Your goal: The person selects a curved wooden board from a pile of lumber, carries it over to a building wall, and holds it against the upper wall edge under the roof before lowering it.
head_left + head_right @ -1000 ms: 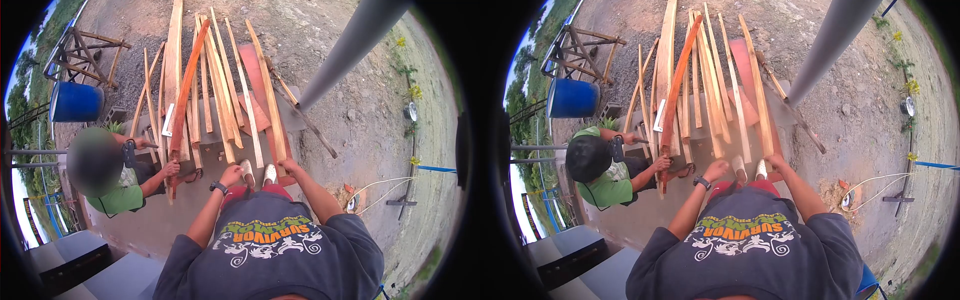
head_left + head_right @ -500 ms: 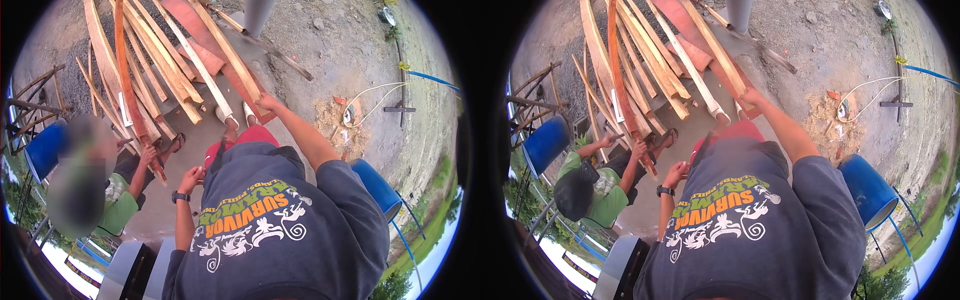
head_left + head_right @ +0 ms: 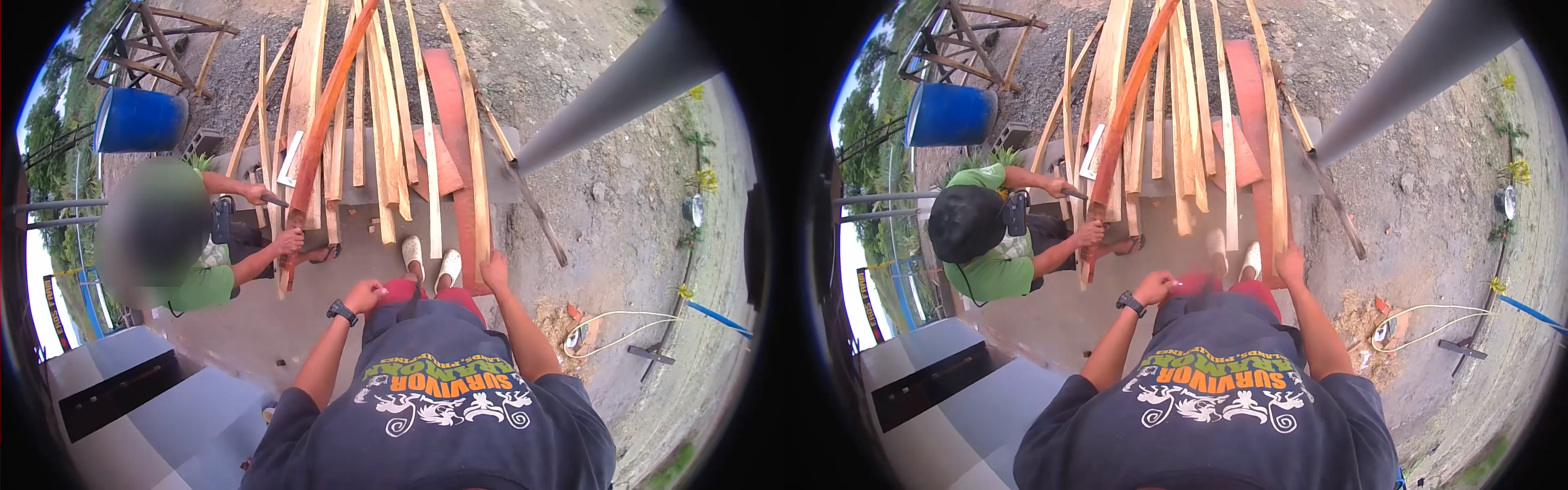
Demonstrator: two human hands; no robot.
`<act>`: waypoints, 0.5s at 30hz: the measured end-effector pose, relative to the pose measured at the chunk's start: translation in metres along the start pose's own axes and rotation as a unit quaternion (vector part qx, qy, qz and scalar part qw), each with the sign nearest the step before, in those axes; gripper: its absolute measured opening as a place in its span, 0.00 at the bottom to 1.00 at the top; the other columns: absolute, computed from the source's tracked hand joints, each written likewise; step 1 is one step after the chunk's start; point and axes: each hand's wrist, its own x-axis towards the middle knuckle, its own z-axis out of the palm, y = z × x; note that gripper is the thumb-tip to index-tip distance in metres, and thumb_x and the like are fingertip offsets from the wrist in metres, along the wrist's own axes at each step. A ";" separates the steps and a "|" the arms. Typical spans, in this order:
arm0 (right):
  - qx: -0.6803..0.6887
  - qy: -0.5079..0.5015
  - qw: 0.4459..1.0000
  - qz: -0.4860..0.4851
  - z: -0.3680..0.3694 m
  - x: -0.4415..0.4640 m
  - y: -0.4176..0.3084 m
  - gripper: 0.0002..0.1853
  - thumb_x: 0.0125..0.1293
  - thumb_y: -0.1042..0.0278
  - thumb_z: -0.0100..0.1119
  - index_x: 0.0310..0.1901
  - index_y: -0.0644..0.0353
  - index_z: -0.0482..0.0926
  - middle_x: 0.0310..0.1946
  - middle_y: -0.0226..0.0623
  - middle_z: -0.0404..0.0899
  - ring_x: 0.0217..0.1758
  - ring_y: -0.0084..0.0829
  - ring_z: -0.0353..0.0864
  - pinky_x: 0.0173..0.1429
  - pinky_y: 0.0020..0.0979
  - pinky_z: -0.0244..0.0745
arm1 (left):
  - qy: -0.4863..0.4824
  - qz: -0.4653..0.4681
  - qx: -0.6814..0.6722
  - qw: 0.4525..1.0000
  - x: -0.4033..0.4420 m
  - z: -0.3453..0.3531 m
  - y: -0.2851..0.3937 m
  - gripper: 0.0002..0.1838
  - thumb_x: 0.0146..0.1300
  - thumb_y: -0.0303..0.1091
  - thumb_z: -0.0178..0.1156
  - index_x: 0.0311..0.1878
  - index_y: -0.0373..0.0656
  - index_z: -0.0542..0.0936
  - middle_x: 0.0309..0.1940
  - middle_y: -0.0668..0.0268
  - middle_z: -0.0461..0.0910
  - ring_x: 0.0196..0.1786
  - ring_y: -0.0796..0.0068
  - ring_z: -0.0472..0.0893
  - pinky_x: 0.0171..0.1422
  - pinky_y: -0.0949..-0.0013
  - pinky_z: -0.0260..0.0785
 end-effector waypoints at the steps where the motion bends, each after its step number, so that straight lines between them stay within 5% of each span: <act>1: -0.022 0.067 0.996 -0.052 0.006 -0.002 0.000 0.27 0.60 0.64 0.62 0.60 0.64 0.70 0.55 0.59 0.73 0.62 0.57 0.70 0.66 0.46 0.68 | 0.006 0.004 -0.003 1.000 0.015 -0.001 0.008 0.15 0.63 0.43 0.65 0.41 0.40 0.82 0.32 0.59 0.84 0.35 0.69 0.81 0.41 0.65 0.72; 3: -0.013 0.070 0.994 -0.079 -0.005 -0.015 -0.026 0.27 0.60 0.66 0.61 0.60 0.64 0.69 0.55 0.59 0.72 0.61 0.57 0.70 0.65 0.46 0.68 | 0.163 0.032 -0.004 0.986 0.052 -0.002 0.031 0.21 0.60 0.48 0.66 0.46 0.39 0.81 0.40 0.53 0.84 0.42 0.59 0.83 0.48 0.59 0.73; 6: 0.008 0.061 0.991 -0.121 -0.010 -0.031 -0.066 0.27 0.61 0.68 0.61 0.60 0.66 0.68 0.57 0.58 0.69 0.61 0.56 0.70 0.66 0.45 0.68 | 0.263 0.034 -0.003 0.964 0.154 0.003 0.015 0.29 0.58 0.48 0.67 0.55 0.36 0.76 0.47 0.49 0.80 0.53 0.51 0.79 0.58 0.55 0.71; 9: 0.018 0.034 0.991 -0.128 -0.002 -0.043 -0.089 0.27 0.61 0.68 0.62 0.60 0.67 0.69 0.54 0.57 0.71 0.61 0.54 0.71 0.65 0.44 0.68 | 0.292 -0.004 0.116 0.949 0.200 -0.024 0.051 0.36 0.56 0.49 0.69 0.60 0.35 0.70 0.55 0.46 0.74 0.58 0.47 0.75 0.62 0.51 0.69; 15: 0.036 -0.049 0.995 -0.085 0.017 -0.059 -0.123 0.27 0.61 0.68 0.62 0.60 0.68 0.69 0.51 0.53 0.75 0.55 0.48 0.76 0.60 0.42 0.72 | 0.268 -0.083 0.119 0.952 0.292 -0.042 0.062 0.39 0.55 0.49 0.71 0.62 0.35 0.65 0.58 0.50 0.71 0.59 0.49 0.75 0.64 0.49 0.68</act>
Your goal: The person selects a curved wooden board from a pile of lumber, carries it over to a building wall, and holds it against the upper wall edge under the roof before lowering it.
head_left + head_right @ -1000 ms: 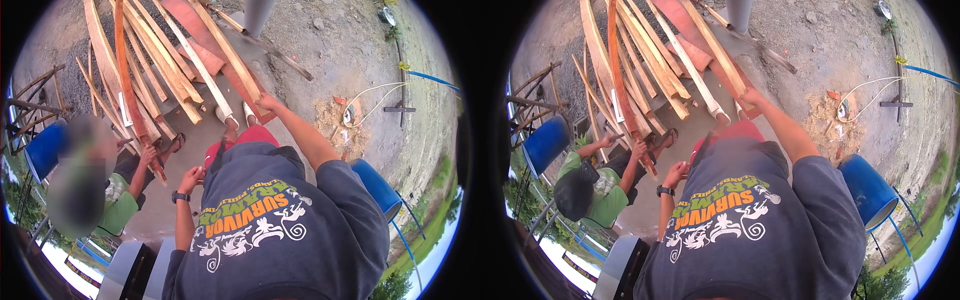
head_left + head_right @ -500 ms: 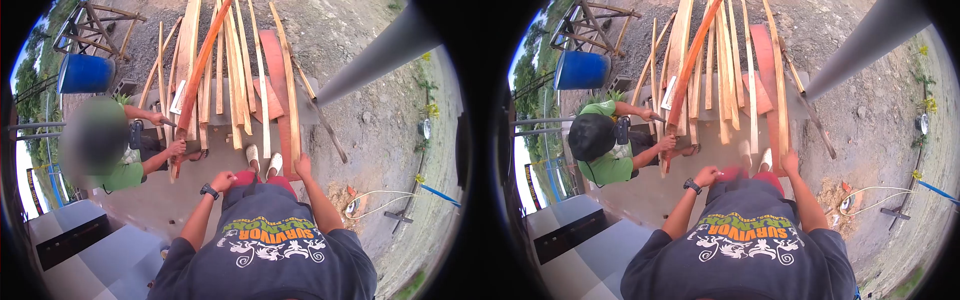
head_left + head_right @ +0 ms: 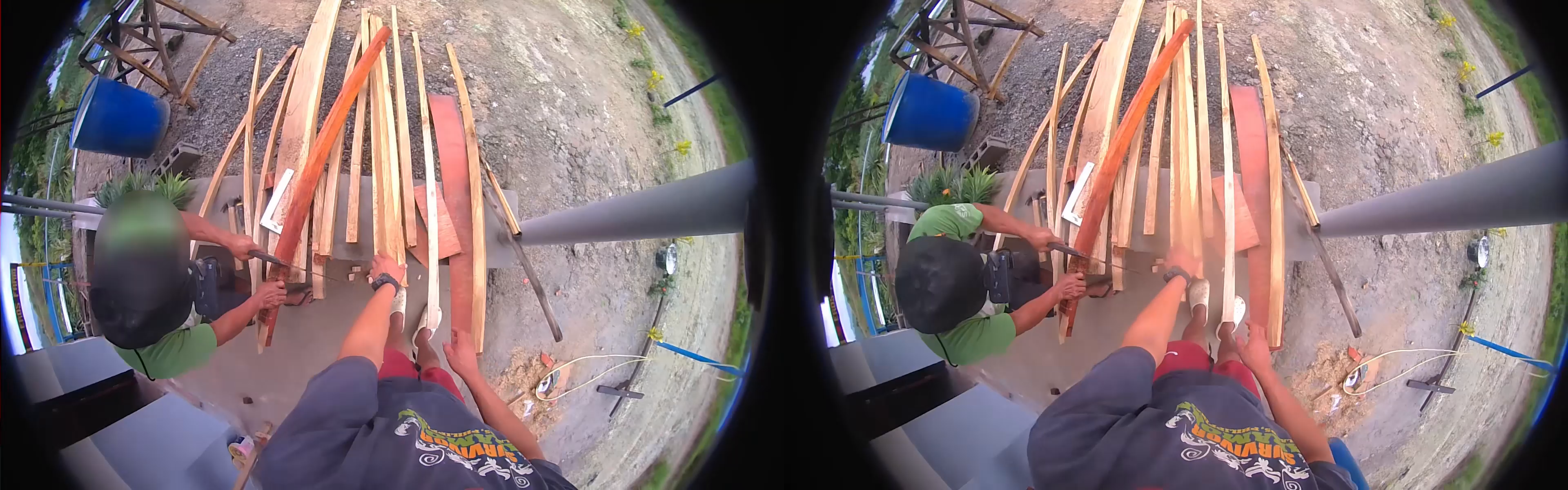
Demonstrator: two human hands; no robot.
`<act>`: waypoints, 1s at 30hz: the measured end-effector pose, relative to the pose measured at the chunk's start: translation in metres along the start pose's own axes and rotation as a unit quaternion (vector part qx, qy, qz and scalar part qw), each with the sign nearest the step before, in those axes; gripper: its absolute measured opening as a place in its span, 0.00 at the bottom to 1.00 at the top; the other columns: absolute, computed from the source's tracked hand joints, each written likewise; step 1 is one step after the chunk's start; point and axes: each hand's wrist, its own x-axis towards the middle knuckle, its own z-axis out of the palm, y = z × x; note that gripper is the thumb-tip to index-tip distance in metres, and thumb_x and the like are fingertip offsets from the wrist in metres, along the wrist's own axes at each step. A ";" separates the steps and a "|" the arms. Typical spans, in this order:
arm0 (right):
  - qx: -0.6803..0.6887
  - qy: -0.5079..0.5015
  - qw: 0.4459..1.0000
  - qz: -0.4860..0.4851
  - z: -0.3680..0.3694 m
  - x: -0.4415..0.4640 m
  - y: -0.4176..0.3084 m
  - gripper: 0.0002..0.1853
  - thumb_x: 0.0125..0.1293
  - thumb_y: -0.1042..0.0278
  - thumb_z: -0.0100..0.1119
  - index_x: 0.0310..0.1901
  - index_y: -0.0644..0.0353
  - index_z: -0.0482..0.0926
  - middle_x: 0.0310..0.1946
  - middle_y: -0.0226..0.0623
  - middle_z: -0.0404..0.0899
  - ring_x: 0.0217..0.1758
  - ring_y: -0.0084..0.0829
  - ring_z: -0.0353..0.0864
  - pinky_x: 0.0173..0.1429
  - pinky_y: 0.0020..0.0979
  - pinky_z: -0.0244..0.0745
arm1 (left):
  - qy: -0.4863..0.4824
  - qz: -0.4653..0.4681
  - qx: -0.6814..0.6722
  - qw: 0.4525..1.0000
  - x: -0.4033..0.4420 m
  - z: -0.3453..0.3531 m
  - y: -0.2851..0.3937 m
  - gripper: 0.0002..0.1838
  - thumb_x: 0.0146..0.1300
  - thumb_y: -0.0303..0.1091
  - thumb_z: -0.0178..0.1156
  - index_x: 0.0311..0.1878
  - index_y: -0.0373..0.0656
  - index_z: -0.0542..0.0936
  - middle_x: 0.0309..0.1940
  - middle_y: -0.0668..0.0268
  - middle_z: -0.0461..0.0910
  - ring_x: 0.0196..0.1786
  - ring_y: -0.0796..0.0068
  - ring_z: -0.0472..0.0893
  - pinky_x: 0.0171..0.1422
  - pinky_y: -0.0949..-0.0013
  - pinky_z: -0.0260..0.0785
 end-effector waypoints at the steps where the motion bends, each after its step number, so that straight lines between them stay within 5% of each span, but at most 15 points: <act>1: 0.017 -0.011 1.000 0.002 0.005 0.000 0.000 0.27 0.61 0.68 0.63 0.60 0.68 0.69 0.50 0.52 0.75 0.52 0.46 0.78 0.58 0.42 0.74 | -0.006 -0.009 0.006 1.000 0.015 0.020 -0.008 0.38 0.54 0.48 0.71 0.61 0.36 0.66 0.57 0.50 0.72 0.59 0.49 0.75 0.64 0.49 0.68; 9: 0.127 0.007 0.991 0.027 0.018 0.074 -0.043 0.28 0.64 0.61 0.62 0.63 0.65 0.69 0.52 0.53 0.77 0.49 0.44 0.82 0.55 0.41 0.76 | 0.042 -0.061 -0.045 0.996 0.013 0.043 0.005 0.30 0.54 0.37 0.67 0.55 0.33 0.66 0.53 0.45 0.71 0.57 0.44 0.75 0.62 0.51 0.70; 11: 0.163 0.012 0.986 0.028 0.017 0.108 -0.058 0.29 0.64 0.59 0.61 0.63 0.65 0.69 0.53 0.54 0.77 0.50 0.44 0.82 0.56 0.41 0.76 | 0.150 0.086 -0.108 0.979 0.015 0.096 -0.002 0.27 0.54 0.34 0.67 0.52 0.33 0.65 0.51 0.44 0.68 0.55 0.40 0.75 0.60 0.48 0.69; 12: 0.169 0.015 0.985 0.021 0.021 0.128 -0.060 0.29 0.65 0.58 0.60 0.63 0.66 0.68 0.54 0.54 0.77 0.51 0.44 0.82 0.57 0.40 0.76 | 0.152 0.089 -0.107 0.979 0.002 0.098 0.008 0.27 0.54 0.34 0.67 0.52 0.33 0.65 0.51 0.44 0.68 0.55 0.40 0.75 0.60 0.48 0.69; 15: 0.159 0.028 0.987 0.014 0.035 0.184 -0.063 0.30 0.65 0.56 0.59 0.63 0.67 0.69 0.54 0.54 0.77 0.54 0.45 0.81 0.58 0.40 0.76 | 0.138 0.077 -0.144 0.977 -0.049 0.063 0.049 0.25 0.53 0.30 0.66 0.49 0.33 0.63 0.48 0.44 0.66 0.53 0.39 0.73 0.57 0.44 0.67; 17: 0.142 0.035 0.989 0.018 0.023 0.206 -0.075 0.29 0.65 0.56 0.60 0.62 0.68 0.70 0.54 0.54 0.78 0.54 0.45 0.81 0.58 0.40 0.76 | 0.115 0.168 -0.084 0.975 -0.080 0.029 0.075 0.25 0.52 0.28 0.66 0.47 0.34 0.62 0.45 0.45 0.66 0.50 0.39 0.71 0.55 0.45 0.65; 19: 0.132 -0.068 0.989 -0.006 -0.006 0.205 -0.105 0.35 0.64 0.48 0.61 0.61 0.71 0.68 0.48 0.60 0.80 0.53 0.51 0.81 0.56 0.41 0.76 | 0.117 0.164 -0.141 0.969 -0.096 0.046 0.079 0.25 0.52 0.29 0.67 0.47 0.34 0.62 0.45 0.46 0.66 0.50 0.40 0.70 0.55 0.46 0.64; 22: 0.086 -0.090 0.992 -0.007 -0.016 0.205 -0.104 0.37 0.62 0.47 0.61 0.59 0.73 0.66 0.43 0.68 0.79 0.51 0.58 0.81 0.54 0.48 0.75 | 0.094 0.140 -0.225 0.960 -0.137 0.037 0.091 0.25 0.52 0.31 0.67 0.47 0.35 0.63 0.43 0.46 0.66 0.49 0.41 0.69 0.55 0.48 0.63; 25: 0.001 -0.059 0.997 0.048 -0.007 0.200 -0.048 0.35 0.61 0.47 0.61 0.56 0.72 0.66 0.41 0.69 0.79 0.49 0.62 0.80 0.52 0.52 0.75 | 0.041 0.160 -0.252 0.954 -0.166 0.028 0.086 0.25 0.52 0.32 0.68 0.47 0.35 0.65 0.44 0.48 0.67 0.50 0.44 0.70 0.56 0.49 0.64; 27: 0.005 -0.007 0.998 0.070 -0.015 0.181 -0.020 0.32 0.61 0.49 0.60 0.53 0.70 0.65 0.39 0.69 0.79 0.47 0.64 0.80 0.51 0.53 0.75 | -0.049 0.267 -0.271 0.924 -0.175 0.020 0.075 0.24 0.53 0.33 0.69 0.48 0.36 0.68 0.43 0.50 0.69 0.49 0.49 0.72 0.55 0.53 0.67; 30: -0.006 -0.022 0.996 0.088 -0.053 0.119 0.009 0.28 0.63 0.51 0.58 0.54 0.67 0.66 0.41 0.68 0.79 0.48 0.64 0.79 0.51 0.54 0.74 | -0.089 0.234 -0.293 0.923 -0.158 0.014 0.061 0.25 0.60 0.40 0.67 0.55 0.37 0.71 0.42 0.55 0.74 0.48 0.59 0.76 0.54 0.61 0.70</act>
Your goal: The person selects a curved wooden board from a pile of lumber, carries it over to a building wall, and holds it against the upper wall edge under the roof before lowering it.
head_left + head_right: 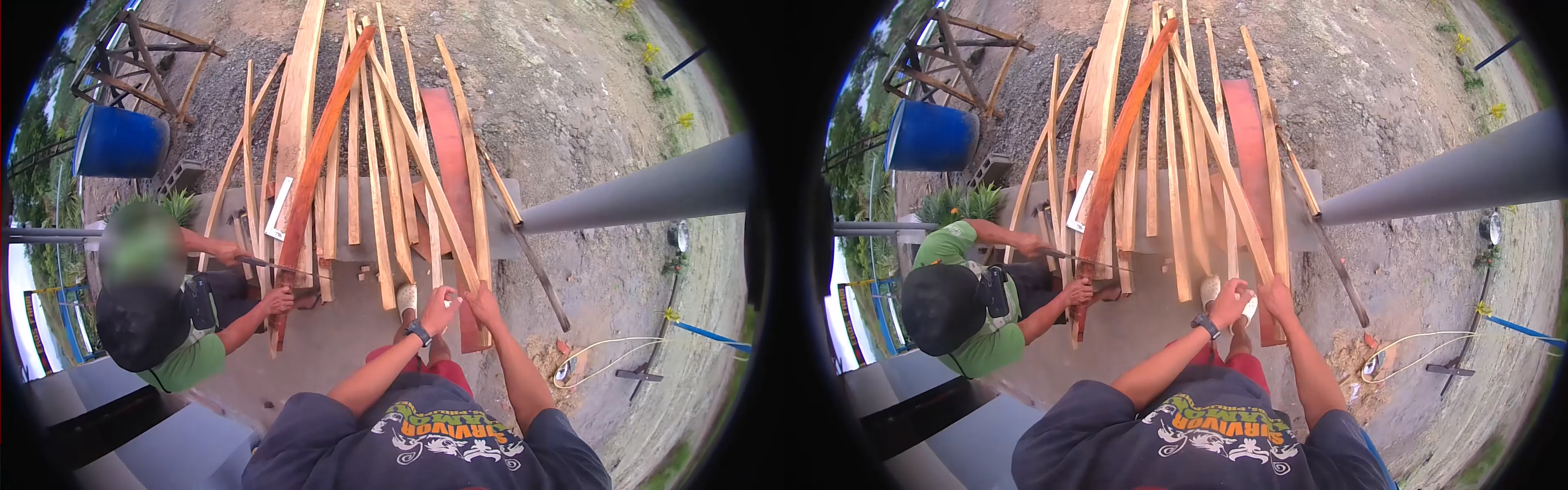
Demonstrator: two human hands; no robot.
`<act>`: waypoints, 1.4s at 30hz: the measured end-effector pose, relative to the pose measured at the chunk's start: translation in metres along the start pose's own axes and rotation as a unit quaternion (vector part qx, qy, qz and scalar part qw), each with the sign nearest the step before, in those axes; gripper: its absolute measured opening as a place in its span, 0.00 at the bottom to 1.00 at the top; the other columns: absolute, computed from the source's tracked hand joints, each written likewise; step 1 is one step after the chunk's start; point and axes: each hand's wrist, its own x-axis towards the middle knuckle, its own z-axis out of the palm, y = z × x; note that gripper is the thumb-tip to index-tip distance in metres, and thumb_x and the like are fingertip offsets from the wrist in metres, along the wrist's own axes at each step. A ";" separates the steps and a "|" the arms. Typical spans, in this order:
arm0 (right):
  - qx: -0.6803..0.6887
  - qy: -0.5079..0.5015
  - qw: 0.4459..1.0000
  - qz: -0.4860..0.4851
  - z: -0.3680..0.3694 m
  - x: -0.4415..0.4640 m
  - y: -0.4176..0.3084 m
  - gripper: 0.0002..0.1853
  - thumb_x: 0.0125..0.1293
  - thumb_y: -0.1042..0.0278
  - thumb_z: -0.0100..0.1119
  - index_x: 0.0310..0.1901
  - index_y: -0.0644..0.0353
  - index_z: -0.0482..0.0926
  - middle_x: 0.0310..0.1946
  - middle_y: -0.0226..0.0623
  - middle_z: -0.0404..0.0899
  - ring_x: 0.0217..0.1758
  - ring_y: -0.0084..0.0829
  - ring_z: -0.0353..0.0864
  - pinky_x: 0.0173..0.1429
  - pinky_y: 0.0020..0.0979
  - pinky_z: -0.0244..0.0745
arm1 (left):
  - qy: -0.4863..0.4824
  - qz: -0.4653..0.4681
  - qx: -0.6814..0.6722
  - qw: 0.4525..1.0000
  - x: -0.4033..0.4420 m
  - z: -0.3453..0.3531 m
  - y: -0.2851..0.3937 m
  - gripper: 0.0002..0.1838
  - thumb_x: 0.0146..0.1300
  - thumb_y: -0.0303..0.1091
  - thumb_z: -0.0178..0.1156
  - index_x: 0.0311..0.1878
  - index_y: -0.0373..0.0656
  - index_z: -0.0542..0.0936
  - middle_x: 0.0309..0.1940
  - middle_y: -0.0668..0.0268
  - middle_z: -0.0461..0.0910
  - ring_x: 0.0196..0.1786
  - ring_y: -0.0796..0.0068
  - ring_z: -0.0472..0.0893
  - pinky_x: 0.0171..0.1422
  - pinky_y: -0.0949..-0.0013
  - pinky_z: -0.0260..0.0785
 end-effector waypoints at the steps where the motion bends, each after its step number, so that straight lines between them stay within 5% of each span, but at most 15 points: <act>1: -0.009 0.003 1.000 0.005 -0.013 -0.024 0.008 0.27 0.63 0.52 0.58 0.55 0.66 0.66 0.42 0.67 0.79 0.48 0.63 0.79 0.51 0.53 0.74 | -0.020 -0.039 -0.037 0.998 0.009 -0.006 -0.004 0.26 0.62 0.41 0.66 0.57 0.38 0.71 0.42 0.57 0.76 0.48 0.62 0.77 0.55 0.62 0.71; 5: -0.008 0.008 1.000 0.025 -0.043 -0.122 0.062 0.26 0.63 0.55 0.59 0.56 0.63 0.67 0.42 0.63 0.79 0.48 0.62 0.79 0.51 0.51 0.74 | -0.019 -0.154 -0.188 0.970 0.060 -0.009 -0.006 0.26 0.65 0.49 0.63 0.55 0.38 0.73 0.44 0.60 0.76 0.47 0.68 0.77 0.50 0.64 0.71; 8: -0.013 -0.011 0.997 0.077 -0.073 -0.200 0.073 0.27 0.62 0.56 0.60 0.58 0.61 0.67 0.41 0.62 0.80 0.46 0.61 0.80 0.50 0.50 0.74 | -0.043 -0.251 -0.291 0.922 0.092 -0.004 0.004 0.28 0.68 0.56 0.57 0.59 0.43 0.72 0.46 0.62 0.78 0.52 0.67 0.77 0.58 0.62 0.68; 11: -0.054 0.010 0.994 0.096 -0.094 -0.275 0.095 0.27 0.61 0.57 0.61 0.59 0.59 0.69 0.43 0.60 0.79 0.49 0.59 0.79 0.51 0.51 0.74 | -0.048 -0.308 -0.404 0.860 0.094 0.018 0.014 0.27 0.66 0.57 0.60 0.55 0.43 0.74 0.43 0.63 0.77 0.47 0.67 0.77 0.52 0.61 0.72; 13: -0.063 0.015 0.992 0.109 -0.103 -0.317 0.118 0.27 0.60 0.57 0.62 0.59 0.57 0.70 0.46 0.59 0.79 0.51 0.58 0.79 0.54 0.51 0.74 | -0.132 -0.298 -0.570 0.754 0.089 0.048 0.015 0.23 0.67 0.52 0.60 0.54 0.44 0.75 0.44 0.62 0.76 0.48 0.64 0.77 0.51 0.55 0.73; 17: -0.075 0.055 0.990 0.101 -0.109 -0.409 0.182 0.26 0.55 0.57 0.66 0.53 0.57 0.72 0.43 0.53 0.80 0.46 0.56 0.81 0.50 0.48 0.76 | -0.138 -0.378 -0.453 0.796 0.008 0.105 0.054 0.14 0.64 0.36 0.61 0.51 0.45 0.75 0.43 0.63 0.76 0.46 0.62 0.77 0.48 0.50 0.73; 19: -0.068 0.044 0.983 0.164 -0.115 -0.452 0.195 0.25 0.54 0.57 0.68 0.51 0.58 0.72 0.42 0.51 0.80 0.44 0.55 0.81 0.47 0.48 0.76 | -0.169 -0.476 -0.444 0.740 -0.037 0.095 0.105 0.13 0.63 0.34 0.61 0.50 0.44 0.73 0.42 0.64 0.75 0.46 0.63 0.77 0.47 0.52 0.73; 25: -0.133 0.086 0.966 0.206 -0.106 -0.526 0.226 0.24 0.52 0.56 0.70 0.44 0.58 0.71 0.38 0.48 0.79 0.39 0.56 0.81 0.42 0.50 0.76 | -0.269 -0.466 -0.401 0.742 -0.100 0.140 0.085 0.13 0.63 0.28 0.59 0.50 0.44 0.70 0.46 0.62 0.73 0.47 0.63 0.77 0.50 0.52 0.73; 28: -0.121 0.105 0.972 0.172 -0.086 -0.508 0.240 0.25 0.53 0.53 0.71 0.45 0.58 0.71 0.38 0.50 0.80 0.40 0.58 0.80 0.42 0.50 0.77 | -0.193 -0.458 -0.385 0.777 -0.081 0.127 0.105 0.14 0.66 0.29 0.58 0.54 0.42 0.71 0.46 0.62 0.76 0.51 0.63 0.78 0.56 0.51 0.73; 30: -0.111 0.116 0.974 0.162 -0.077 -0.470 0.224 0.25 0.54 0.52 0.70 0.46 0.58 0.71 0.36 0.53 0.80 0.40 0.58 0.81 0.42 0.50 0.77 | -0.187 -0.441 -0.388 0.788 -0.040 0.116 0.107 0.14 0.61 0.23 0.59 0.50 0.41 0.71 0.38 0.62 0.75 0.45 0.69 0.78 0.45 0.54 0.74; 32: -0.121 0.122 0.977 0.123 -0.078 -0.419 0.195 0.26 0.57 0.51 0.69 0.47 0.60 0.71 0.33 0.58 0.80 0.40 0.59 0.81 0.42 0.50 0.77 | -0.142 -0.290 -0.379 0.867 0.012 0.108 0.097 0.18 0.60 0.24 0.61 0.53 0.40 0.70 0.34 0.65 0.76 0.41 0.72 0.78 0.42 0.58 0.74; 33: -0.099 0.114 0.981 0.124 -0.081 -0.385 0.176 0.27 0.57 0.50 0.68 0.48 0.62 0.72 0.33 0.58 0.80 0.40 0.59 0.82 0.42 0.49 0.76 | -0.160 -0.274 -0.378 0.870 0.042 0.095 0.098 0.17 0.66 0.29 0.60 0.57 0.44 0.71 0.47 0.64 0.78 0.50 0.68 0.79 0.54 0.57 0.72; 36: 0.010 0.098 0.988 0.121 -0.109 -0.275 0.085 0.28 0.60 0.48 0.67 0.46 0.68 0.73 0.32 0.61 0.81 0.38 0.58 0.82 0.42 0.47 0.75 | -0.083 -0.200 -0.446 0.869 0.100 0.042 0.118 0.23 0.66 0.33 0.61 0.61 0.43 0.68 0.46 0.68 0.78 0.45 0.74 0.77 0.49 0.65 0.71; 39: 0.199 0.014 0.978 0.057 -0.101 -0.145 0.052 0.25 0.68 0.46 0.59 0.43 0.66 0.75 0.30 0.41 0.80 0.28 0.33 0.80 0.35 0.35 0.75 | -0.074 -0.118 -0.473 0.870 0.106 0.011 0.113 0.25 0.68 0.39 0.60 0.63 0.41 0.66 0.46 0.69 0.77 0.42 0.78 0.76 0.45 0.70 0.69; 42: 0.462 -0.149 0.870 0.083 -0.098 -0.040 -0.042 0.23 0.74 0.44 0.49 0.44 0.61 0.76 0.28 0.35 0.78 0.26 0.28 0.79 0.31 0.33 0.79 | -0.074 -0.088 -0.424 0.898 0.091 -0.020 0.121 0.28 0.70 0.41 0.57 0.68 0.40 0.62 0.50 0.68 0.76 0.44 0.78 0.75 0.48 0.71 0.68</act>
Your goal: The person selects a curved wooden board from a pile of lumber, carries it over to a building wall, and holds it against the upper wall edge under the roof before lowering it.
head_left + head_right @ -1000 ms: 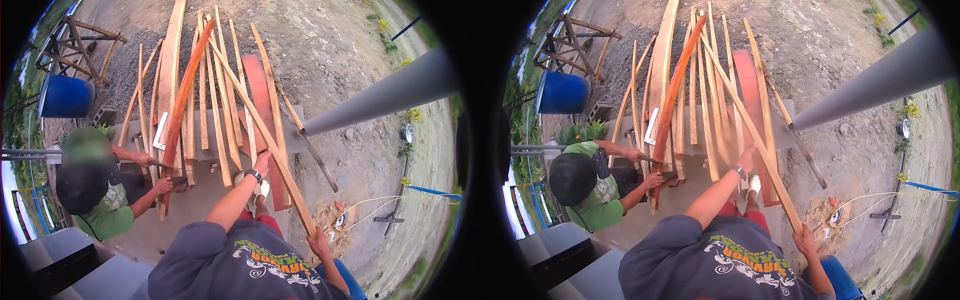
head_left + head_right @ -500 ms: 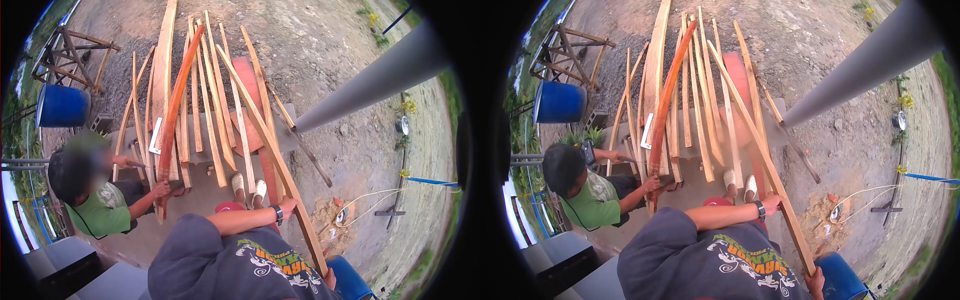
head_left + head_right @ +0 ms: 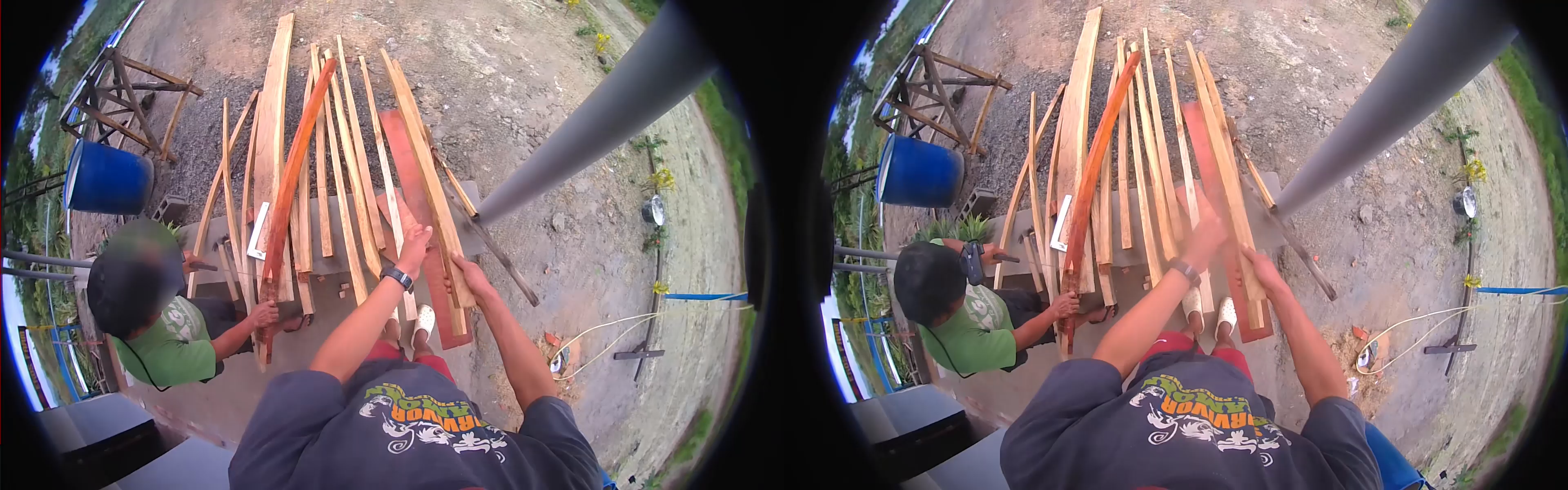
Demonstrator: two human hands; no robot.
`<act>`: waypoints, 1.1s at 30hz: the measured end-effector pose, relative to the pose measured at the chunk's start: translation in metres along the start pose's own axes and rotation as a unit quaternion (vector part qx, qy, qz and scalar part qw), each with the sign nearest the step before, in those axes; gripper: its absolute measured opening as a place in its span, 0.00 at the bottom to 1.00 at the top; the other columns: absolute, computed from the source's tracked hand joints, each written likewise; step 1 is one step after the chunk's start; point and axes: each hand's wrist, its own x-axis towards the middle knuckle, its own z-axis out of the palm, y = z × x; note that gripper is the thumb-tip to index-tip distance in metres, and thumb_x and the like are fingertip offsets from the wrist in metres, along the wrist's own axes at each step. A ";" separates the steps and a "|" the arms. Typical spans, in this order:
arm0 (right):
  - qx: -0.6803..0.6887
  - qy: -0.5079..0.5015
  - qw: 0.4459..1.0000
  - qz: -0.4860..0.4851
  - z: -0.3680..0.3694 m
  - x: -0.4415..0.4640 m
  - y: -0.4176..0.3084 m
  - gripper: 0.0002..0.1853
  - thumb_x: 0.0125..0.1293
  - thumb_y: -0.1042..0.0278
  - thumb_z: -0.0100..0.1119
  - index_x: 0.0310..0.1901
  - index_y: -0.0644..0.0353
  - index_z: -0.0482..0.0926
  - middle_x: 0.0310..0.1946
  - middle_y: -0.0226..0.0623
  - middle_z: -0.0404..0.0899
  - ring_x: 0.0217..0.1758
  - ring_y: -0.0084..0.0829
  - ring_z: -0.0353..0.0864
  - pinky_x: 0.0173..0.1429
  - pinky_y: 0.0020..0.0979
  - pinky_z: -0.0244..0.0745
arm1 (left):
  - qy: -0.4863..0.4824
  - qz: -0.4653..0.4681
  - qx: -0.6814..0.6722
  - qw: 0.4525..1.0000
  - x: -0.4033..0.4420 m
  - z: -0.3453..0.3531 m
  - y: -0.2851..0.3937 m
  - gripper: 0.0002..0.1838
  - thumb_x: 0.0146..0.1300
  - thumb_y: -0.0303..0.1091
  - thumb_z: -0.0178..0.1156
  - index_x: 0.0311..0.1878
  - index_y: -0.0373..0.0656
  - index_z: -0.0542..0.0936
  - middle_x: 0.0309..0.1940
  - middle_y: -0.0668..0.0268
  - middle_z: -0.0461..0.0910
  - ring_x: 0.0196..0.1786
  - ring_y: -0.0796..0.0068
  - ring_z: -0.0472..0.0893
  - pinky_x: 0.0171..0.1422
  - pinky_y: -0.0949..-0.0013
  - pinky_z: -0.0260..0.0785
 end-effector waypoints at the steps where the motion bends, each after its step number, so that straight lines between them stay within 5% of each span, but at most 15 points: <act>1: 0.046 -0.039 0.998 -0.007 0.013 0.040 -0.011 0.24 0.73 0.43 0.49 0.45 0.61 0.76 0.28 0.35 0.78 0.26 0.29 0.79 0.31 0.33 0.79 | -0.016 -0.017 0.007 1.000 -0.017 -0.004 0.007 0.30 0.71 0.41 0.56 0.71 0.40 0.60 0.52 0.66 0.75 0.47 0.77 0.75 0.51 0.71 0.68; 5: 0.126 -0.095 0.982 -0.103 0.073 0.092 -0.018 0.27 0.73 0.40 0.47 0.45 0.61 0.77 0.29 0.35 0.79 0.26 0.29 0.80 0.30 0.30 0.78 | -0.013 -0.006 -0.035 0.999 -0.070 -0.010 0.060 0.32 0.72 0.39 0.56 0.74 0.39 0.57 0.55 0.66 0.73 0.57 0.76 0.73 0.59 0.71 0.66; 7: 0.258 -0.096 0.956 -0.102 0.099 0.086 -0.015 0.26 0.73 0.40 0.47 0.46 0.61 0.77 0.31 0.36 0.81 0.28 0.28 0.81 0.28 0.28 0.77 | 0.015 0.086 0.014 0.996 -0.091 -0.014 0.071 0.34 0.70 0.36 0.58 0.74 0.37 0.56 0.55 0.67 0.70 0.59 0.77 0.70 0.63 0.73 0.63; 8: 0.264 -0.112 0.949 -0.129 0.108 0.086 -0.019 0.28 0.73 0.39 0.47 0.47 0.62 0.75 0.32 0.35 0.78 0.27 0.26 0.79 0.26 0.25 0.75 | 0.012 0.127 0.022 0.992 -0.096 -0.013 0.077 0.36 0.66 0.29 0.62 0.73 0.35 0.56 0.54 0.68 0.68 0.53 0.78 0.70 0.62 0.75 0.64; 14: 0.412 -0.208 0.884 -0.075 0.123 0.082 -0.034 0.31 0.72 0.37 0.48 0.48 0.64 0.71 0.29 0.33 0.72 0.24 0.21 0.71 0.24 0.20 0.71 | 0.013 0.186 0.131 0.974 -0.101 -0.005 0.081 0.38 0.60 0.23 0.66 0.72 0.35 0.58 0.53 0.69 0.68 0.51 0.79 0.69 0.61 0.75 0.65; 17: 0.417 -0.259 0.869 -0.068 0.110 0.081 -0.026 0.25 0.76 0.41 0.43 0.49 0.58 0.76 0.34 0.35 0.79 0.33 0.28 0.80 0.36 0.30 0.79 | 0.011 0.176 0.140 0.974 -0.106 -0.003 0.073 0.37 0.61 0.24 0.65 0.71 0.35 0.59 0.55 0.68 0.68 0.53 0.78 0.70 0.62 0.74 0.65; 21: 0.369 -0.161 0.914 -0.047 0.089 0.075 -0.013 0.30 0.71 0.36 0.50 0.47 0.64 0.73 0.29 0.36 0.76 0.25 0.24 0.74 0.27 0.26 0.76 | 0.007 0.157 0.108 0.982 -0.100 -0.020 0.046 0.36 0.63 0.25 0.64 0.71 0.35 0.58 0.64 0.63 0.66 0.64 0.72 0.69 0.67 0.70 0.64; 23: 0.208 -0.083 0.973 -0.049 0.060 0.079 0.005 0.28 0.71 0.39 0.52 0.46 0.63 0.74 0.30 0.38 0.80 0.26 0.27 0.79 0.30 0.30 0.79 | 0.050 0.108 0.145 0.982 -0.099 -0.044 0.019 0.32 0.66 0.33 0.63 0.68 0.34 0.63 0.65 0.56 0.69 0.67 0.66 0.70 0.68 0.67 0.65; 25: 0.075 -0.023 0.995 -0.054 0.033 0.093 0.025 0.27 0.70 0.40 0.53 0.46 0.63 0.74 0.30 0.38 0.80 0.28 0.29 0.80 0.31 0.31 0.79 | 0.095 0.038 0.349 0.932 -0.081 -0.094 -0.037 0.30 0.66 0.41 0.62 0.65 0.32 0.69 0.60 0.49 0.74 0.65 0.60 0.73 0.67 0.63 0.66; 26: -0.065 0.037 0.995 -0.060 0.018 0.101 0.040 0.27 0.70 0.40 0.54 0.45 0.62 0.75 0.31 0.38 0.81 0.29 0.30 0.82 0.32 0.31 0.80 | 0.124 0.021 0.370 0.920 -0.074 -0.118 -0.069 0.30 0.65 0.46 0.62 0.61 0.31 0.72 0.56 0.44 0.77 0.62 0.54 0.77 0.67 0.61 0.67; 27: -0.063 0.038 0.996 -0.051 0.001 0.117 0.058 0.27 0.70 0.40 0.54 0.45 0.62 0.75 0.31 0.38 0.81 0.29 0.30 0.82 0.32 0.31 0.80 | 0.125 0.011 0.370 0.920 -0.067 -0.138 -0.096 0.30 0.65 0.46 0.62 0.61 0.31 0.72 0.56 0.44 0.77 0.62 0.54 0.77 0.67 0.61 0.67; 29: -0.253 0.149 0.949 -0.116 -0.026 0.148 0.097 0.26 0.68 0.42 0.58 0.44 0.63 0.77 0.31 0.41 0.83 0.30 0.38 0.84 0.36 0.36 0.80 | 0.094 -0.106 0.361 0.922 -0.053 -0.180 -0.158 0.32 0.63 0.47 0.64 0.61 0.30 0.72 0.58 0.43 0.76 0.61 0.50 0.77 0.65 0.60 0.69; 31: -0.362 0.206 0.900 -0.131 -0.022 0.144 0.097 0.26 0.67 0.43 0.60 0.44 0.64 0.77 0.34 0.44 0.83 0.34 0.43 0.84 0.39 0.39 0.80 | 0.070 -0.109 0.481 0.867 -0.032 -0.221 -0.252 0.38 0.60 0.53 0.66 0.61 0.30 0.72 0.58 0.40 0.76 0.61 0.48 0.77 0.65 0.58 0.69; 32: -0.467 0.257 0.832 -0.151 -0.019 0.139 0.095 0.26 0.65 0.44 0.62 0.44 0.65 0.77 0.37 0.48 0.83 0.37 0.47 0.84 0.42 0.43 0.79 | 0.054 -0.145 0.495 0.855 -0.042 -0.200 -0.235 0.39 0.58 0.53 0.67 0.62 0.30 0.70 0.58 0.39 0.76 0.61 0.46 0.77 0.65 0.57 0.68; 33: -0.467 0.257 0.834 -0.146 -0.015 0.130 0.092 0.26 0.65 0.44 0.62 0.44 0.65 0.77 0.37 0.48 0.83 0.37 0.47 0.84 0.42 0.43 0.79 | 0.046 -0.174 0.511 0.841 -0.052 -0.167 -0.206 0.40 0.56 0.53 0.68 0.62 0.30 0.69 0.57 0.38 0.75 0.61 0.45 0.77 0.66 0.57 0.68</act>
